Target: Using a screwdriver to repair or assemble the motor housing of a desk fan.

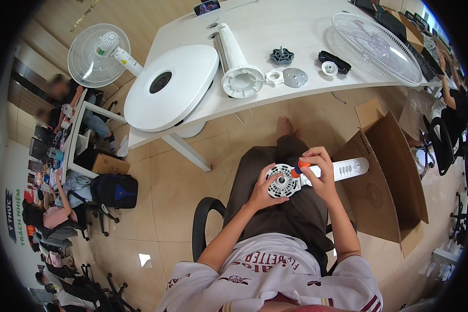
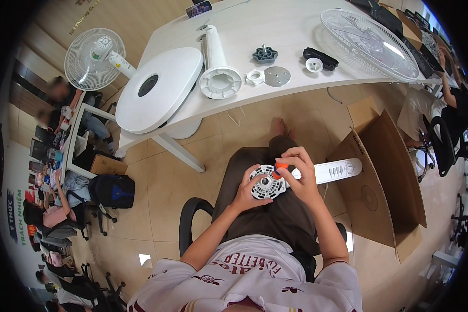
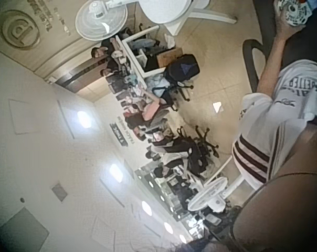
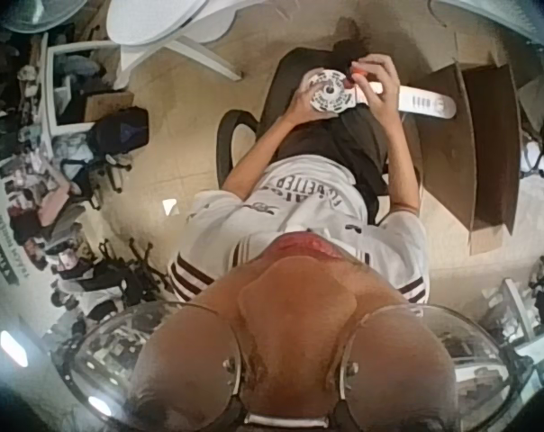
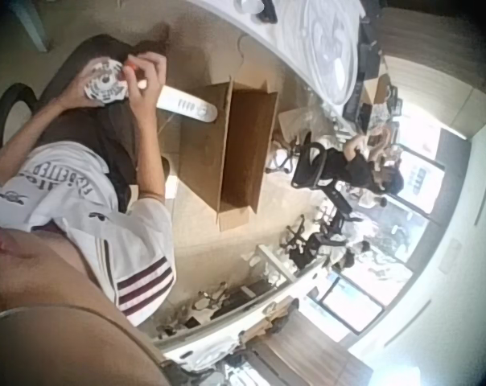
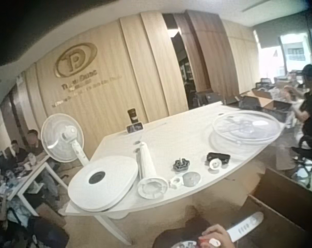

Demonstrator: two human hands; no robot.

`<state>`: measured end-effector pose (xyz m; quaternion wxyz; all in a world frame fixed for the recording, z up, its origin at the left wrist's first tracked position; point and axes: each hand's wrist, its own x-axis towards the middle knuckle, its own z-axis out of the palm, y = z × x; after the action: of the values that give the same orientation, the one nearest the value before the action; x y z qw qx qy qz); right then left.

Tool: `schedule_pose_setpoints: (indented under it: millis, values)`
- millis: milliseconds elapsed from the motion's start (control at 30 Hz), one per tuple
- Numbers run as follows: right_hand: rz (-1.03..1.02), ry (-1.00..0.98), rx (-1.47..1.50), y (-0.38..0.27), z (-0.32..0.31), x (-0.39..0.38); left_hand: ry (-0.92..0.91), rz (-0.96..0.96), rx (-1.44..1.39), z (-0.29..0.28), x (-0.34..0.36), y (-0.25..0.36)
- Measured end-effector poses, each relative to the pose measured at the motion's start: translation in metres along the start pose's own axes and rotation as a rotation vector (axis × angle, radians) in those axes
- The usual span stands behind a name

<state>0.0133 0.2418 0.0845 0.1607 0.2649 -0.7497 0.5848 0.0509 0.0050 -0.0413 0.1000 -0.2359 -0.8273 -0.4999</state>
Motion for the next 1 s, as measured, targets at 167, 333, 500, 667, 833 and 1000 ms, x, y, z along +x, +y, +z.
schedule_pose_setpoints:
  millis: [167, 333, 500, 667, 833, 1000]
  values:
    - [0.065, -0.012, 0.062, -0.004, 0.000, 0.004, 0.002, -0.003, -0.017, 0.001, -0.002, -0.003]
    - [0.053, -0.028, 0.141, 0.007, 0.001, -0.001, -0.002, -0.008, -0.021, 0.001, -0.001, -0.002]
    - [-0.043, 0.022, 0.006, 0.003, 0.002, -0.002, 0.004, 0.001, -0.026, 0.002, -0.001, -0.002]
    - [0.040, -0.005, 0.026, -0.005, 0.000, 0.001, -0.011, -0.024, -0.011, 0.000, -0.001, -0.001]
    - [0.120, 0.022, 0.135, -0.004, 0.005, 0.001, -0.003, -0.015, -0.010, 0.002, -0.002, -0.003]
    - [0.042, -0.007, 0.135, -0.001, 0.004, 0.000, -0.001, -0.005, -0.009, 0.001, -0.001, -0.002]
